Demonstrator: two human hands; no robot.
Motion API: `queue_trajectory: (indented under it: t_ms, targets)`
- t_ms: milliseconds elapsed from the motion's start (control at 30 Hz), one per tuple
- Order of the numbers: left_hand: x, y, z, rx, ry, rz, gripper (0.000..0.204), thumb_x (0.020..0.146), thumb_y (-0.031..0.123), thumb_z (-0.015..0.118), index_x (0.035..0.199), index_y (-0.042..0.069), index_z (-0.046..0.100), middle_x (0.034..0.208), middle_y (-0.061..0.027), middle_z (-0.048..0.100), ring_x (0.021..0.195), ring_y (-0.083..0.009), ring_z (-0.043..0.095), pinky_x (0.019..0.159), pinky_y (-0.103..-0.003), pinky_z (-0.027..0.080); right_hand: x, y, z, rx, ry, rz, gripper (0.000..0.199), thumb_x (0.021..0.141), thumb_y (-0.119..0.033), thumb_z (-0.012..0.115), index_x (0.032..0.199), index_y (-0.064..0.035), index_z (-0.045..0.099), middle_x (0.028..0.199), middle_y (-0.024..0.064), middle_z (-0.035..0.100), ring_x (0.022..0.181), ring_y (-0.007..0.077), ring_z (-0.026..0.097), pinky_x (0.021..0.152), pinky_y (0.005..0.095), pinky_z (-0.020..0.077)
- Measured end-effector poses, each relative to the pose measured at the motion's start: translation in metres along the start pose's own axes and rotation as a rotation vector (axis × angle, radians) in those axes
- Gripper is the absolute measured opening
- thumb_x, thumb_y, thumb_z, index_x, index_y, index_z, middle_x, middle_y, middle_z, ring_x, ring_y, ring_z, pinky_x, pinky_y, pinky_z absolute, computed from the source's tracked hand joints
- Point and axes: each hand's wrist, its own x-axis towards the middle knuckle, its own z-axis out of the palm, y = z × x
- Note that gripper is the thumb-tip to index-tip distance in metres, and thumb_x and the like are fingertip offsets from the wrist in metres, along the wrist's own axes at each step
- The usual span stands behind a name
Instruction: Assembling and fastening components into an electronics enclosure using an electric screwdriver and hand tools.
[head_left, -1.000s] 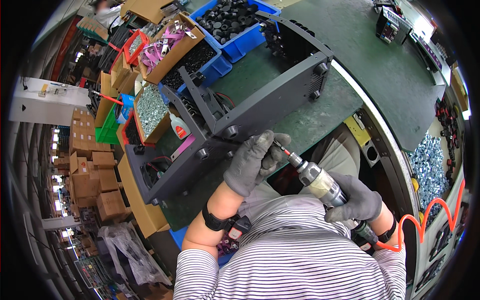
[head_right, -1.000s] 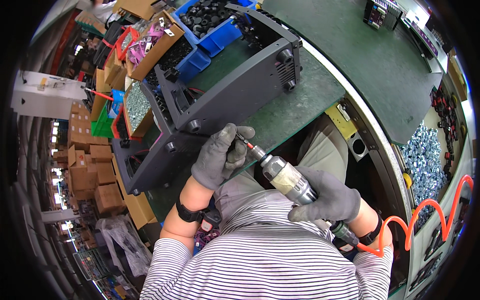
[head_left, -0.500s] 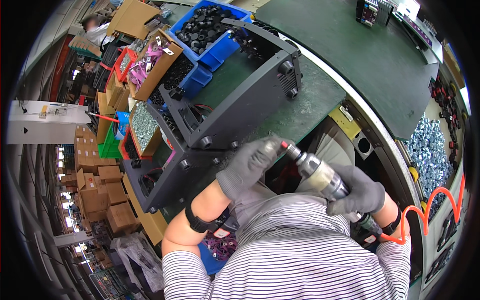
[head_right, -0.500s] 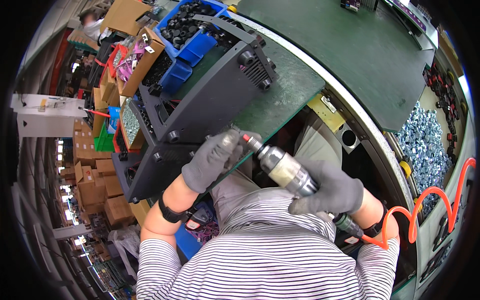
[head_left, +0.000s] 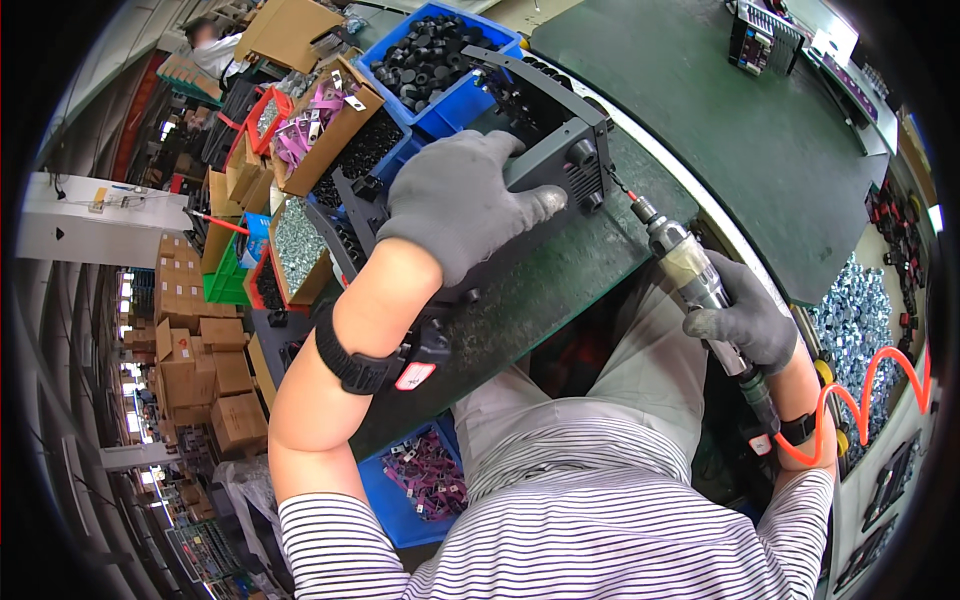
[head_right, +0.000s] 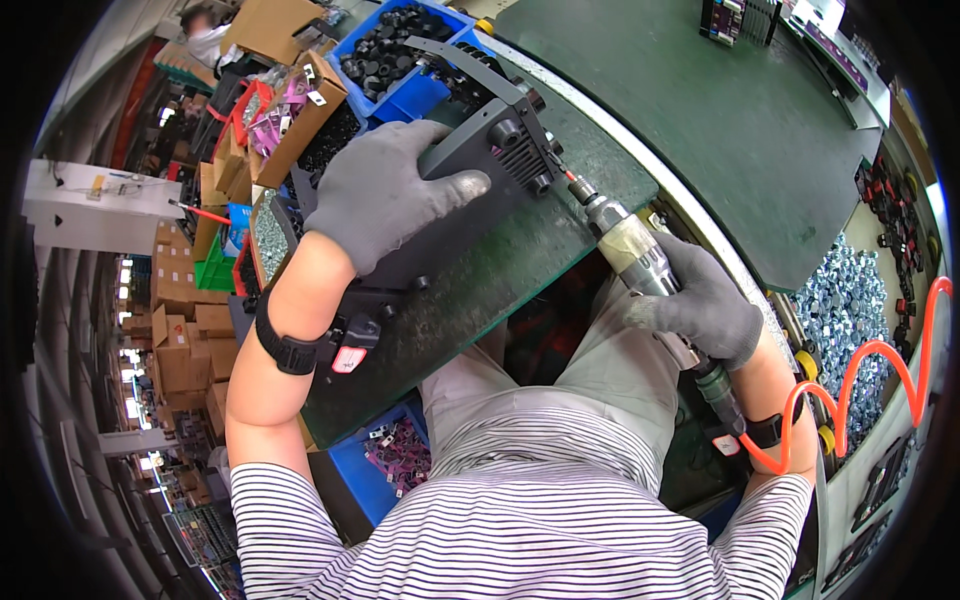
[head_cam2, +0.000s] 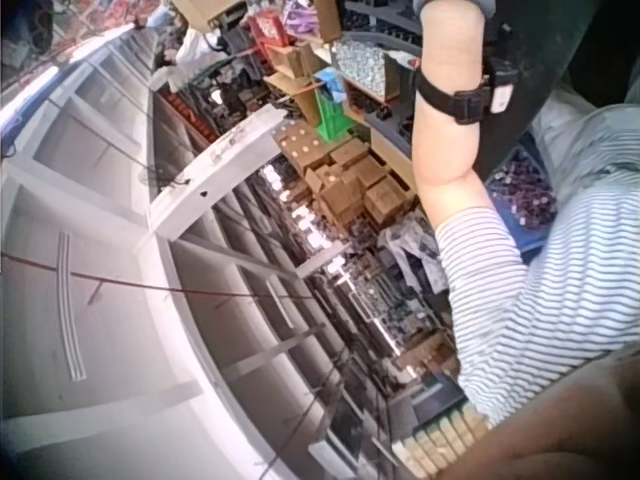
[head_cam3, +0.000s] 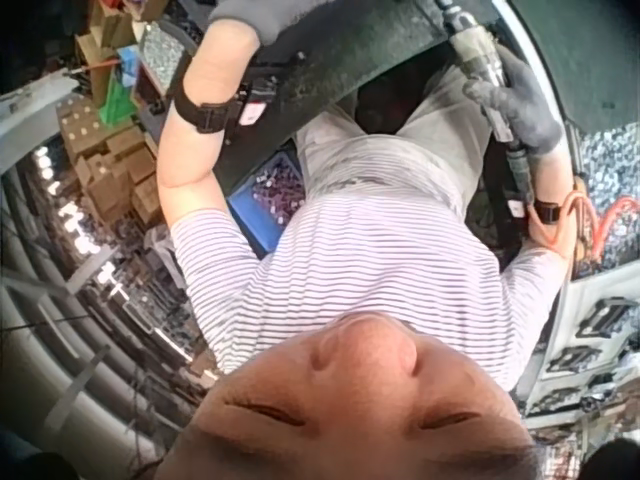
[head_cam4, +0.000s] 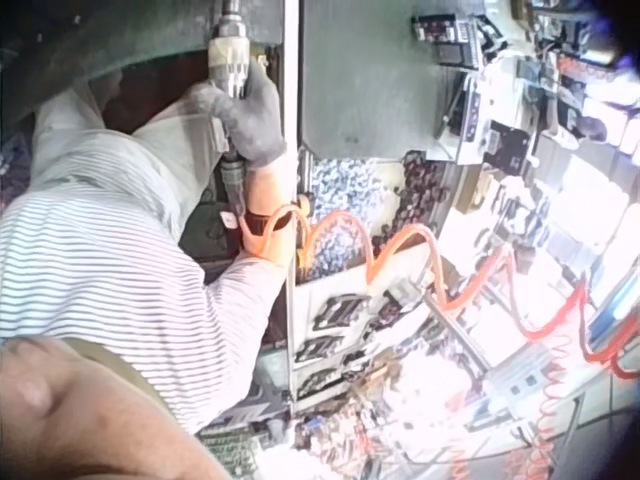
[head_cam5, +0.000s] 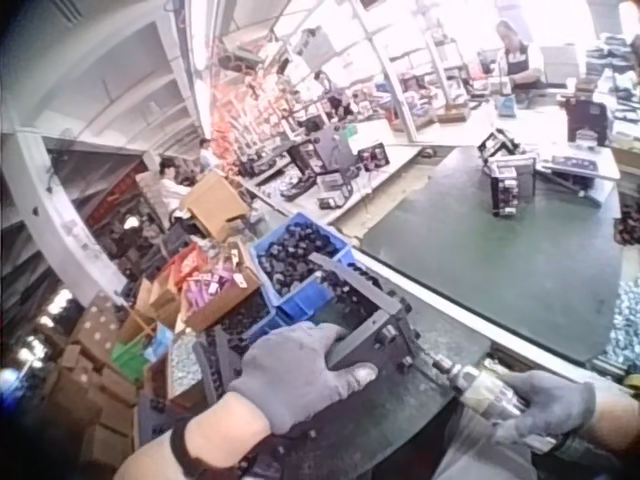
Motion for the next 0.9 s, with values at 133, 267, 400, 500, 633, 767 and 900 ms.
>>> queue_trajectory:
  t_ms: [133, 267, 400, 500, 633, 767, 900]
  targets:
    - [0.016, -0.008, 0.008, -0.195, -0.244, -0.053, 0.046, 0.078, 0.040, 0.072, 0.103, 0.002, 0.070, 0.092, -0.0195, 0.070, 0.088, -0.0333, 0.068, 0.080, -0.040, 0.053, 0.006, -0.002, 0.000, -0.016, -0.007, 0.041, 0.071, 0.073, -0.033, 0.083, 0.128, 0.0014, 0.055, 0.103, 0.0019, 0.058, 0.095, 0.0128, 0.051, 0.088, 0.0295, 0.0437]
    - [0.023, -0.018, 0.010, -0.304, -0.320, 0.008, 0.035, 0.072, 0.028, 0.069, 0.086, -0.004, 0.071, 0.078, -0.0222, 0.068, 0.075, -0.0346, 0.067, 0.072, -0.039, 0.053, 0.006, -0.006, -0.001, 0.075, -0.033, 0.097, 0.074, 0.072, -0.033, 0.083, 0.130, 0.0026, 0.053, 0.105, 0.0023, 0.058, 0.097, 0.0125, 0.051, 0.090, 0.0290, 0.0430]
    - [0.025, -0.021, 0.010, -0.286, -0.376, 0.035, 0.034, 0.075, 0.020, 0.073, 0.098, -0.005, 0.070, 0.078, -0.0138, 0.070, 0.071, -0.0201, 0.066, 0.069, -0.033, 0.052, 0.006, -0.010, -0.001, 0.119, -0.035, 0.111, 0.073, 0.074, -0.032, 0.082, 0.131, 0.0029, 0.053, 0.108, 0.0024, 0.057, 0.099, 0.0127, 0.051, 0.092, 0.0284, 0.0423]
    - [0.026, -0.021, 0.010, -0.302, -0.374, 0.050, 0.034, 0.074, 0.019, 0.074, 0.098, -0.005, 0.069, 0.077, -0.0143, 0.069, 0.070, -0.0202, 0.065, 0.069, -0.032, 0.052, 0.008, -0.011, -0.001, 0.004, -0.012, 0.062, 0.070, 0.075, -0.028, 0.082, 0.131, 0.0021, 0.053, 0.108, 0.0028, 0.058, 0.098, 0.0133, 0.052, 0.092, 0.0288, 0.0428]
    - [0.027, -0.021, 0.008, -0.287, -0.380, 0.072, 0.034, 0.073, 0.017, 0.073, 0.097, -0.006, 0.069, 0.077, -0.0139, 0.069, 0.070, -0.0192, 0.065, 0.069, -0.032, 0.052, 0.011, -0.011, -0.001, -0.083, 0.006, 0.057, 0.067, 0.074, -0.023, 0.082, 0.130, 0.0009, 0.054, 0.106, 0.0039, 0.059, 0.097, 0.0145, 0.053, 0.091, 0.0304, 0.0441]
    - [0.028, -0.024, 0.009, -0.272, -0.362, 0.106, 0.033, 0.072, 0.017, 0.072, 0.097, -0.006, 0.069, 0.076, -0.0132, 0.070, 0.069, -0.0193, 0.065, 0.069, -0.033, 0.052, 0.013, -0.011, -0.002, -0.147, 0.017, 0.057, 0.064, 0.073, -0.019, 0.080, 0.129, 0.0009, 0.055, 0.105, 0.0051, 0.061, 0.096, 0.0160, 0.054, 0.090, 0.0320, 0.0453]
    - [0.027, -0.024, 0.010, -0.345, -0.412, 0.042, 0.036, 0.075, 0.020, 0.072, 0.102, -0.004, 0.068, 0.082, -0.0143, 0.070, 0.074, -0.0197, 0.066, 0.072, -0.033, 0.052, 0.013, -0.012, -0.002, -0.241, 0.023, 0.023, 0.063, 0.072, -0.016, 0.078, 0.128, 0.0007, 0.055, 0.102, 0.0059, 0.061, 0.094, 0.0160, 0.055, 0.088, 0.0315, 0.0463]
